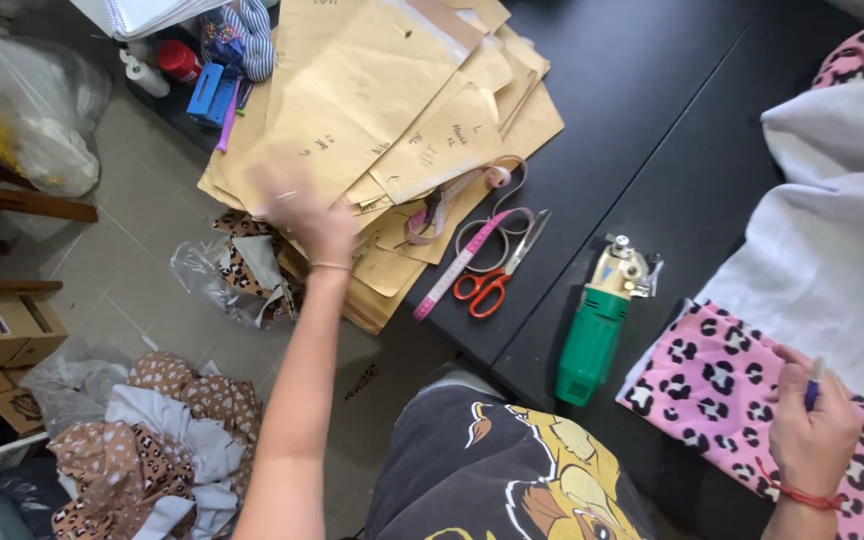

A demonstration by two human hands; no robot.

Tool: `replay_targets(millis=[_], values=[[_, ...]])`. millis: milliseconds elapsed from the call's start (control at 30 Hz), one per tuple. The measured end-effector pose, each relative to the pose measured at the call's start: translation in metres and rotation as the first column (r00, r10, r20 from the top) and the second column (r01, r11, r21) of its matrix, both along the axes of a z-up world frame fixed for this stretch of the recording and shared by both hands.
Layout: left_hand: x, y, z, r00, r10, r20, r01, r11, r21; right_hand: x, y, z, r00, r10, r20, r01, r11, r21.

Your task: The person selects a paper pattern from a stack and places it on a piece of pink leopard-print fabric. They trace the pattern onto the fabric with a pen, then use an electric fabric cutter to cut out the shape. The person repeats this process for a second piece of fabric.

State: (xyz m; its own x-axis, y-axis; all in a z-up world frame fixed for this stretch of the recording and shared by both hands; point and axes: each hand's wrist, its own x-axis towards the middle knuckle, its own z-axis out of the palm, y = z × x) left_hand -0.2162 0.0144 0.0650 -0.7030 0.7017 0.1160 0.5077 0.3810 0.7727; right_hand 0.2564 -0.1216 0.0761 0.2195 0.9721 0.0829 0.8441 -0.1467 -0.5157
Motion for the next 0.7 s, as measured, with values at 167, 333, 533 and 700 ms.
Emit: replay_targets(millis=[167, 333, 533, 700], values=[[-0.005, 0.029, -0.034, 0.457, -0.719, -0.524, 0.590, 0.686, -0.426, -0.037, 0.005, 0.006, 0.968, -0.011, -0.249, 0.037, 0.994, 0.099], [-0.026, 0.057, -0.022, 0.579, -0.726, -0.370, 0.735, 0.662, -0.148, -0.048, -0.014, -0.004, 0.905, -0.203, -0.374, 0.251, 0.965, 0.082], [-0.055, 0.081, -0.004, 0.726, -0.598, -0.341, 0.605, 0.790, -0.099, -0.059, -0.022, -0.022, 0.880, -0.216, -0.424, 0.311, 0.935, 0.168], [-0.069, 0.091, 0.011, 0.784, -0.312, -0.536, 0.437, 0.891, 0.121, -0.082, -0.014, -0.006, 0.947, -0.170, -0.273, 0.221, 0.960, 0.169]])
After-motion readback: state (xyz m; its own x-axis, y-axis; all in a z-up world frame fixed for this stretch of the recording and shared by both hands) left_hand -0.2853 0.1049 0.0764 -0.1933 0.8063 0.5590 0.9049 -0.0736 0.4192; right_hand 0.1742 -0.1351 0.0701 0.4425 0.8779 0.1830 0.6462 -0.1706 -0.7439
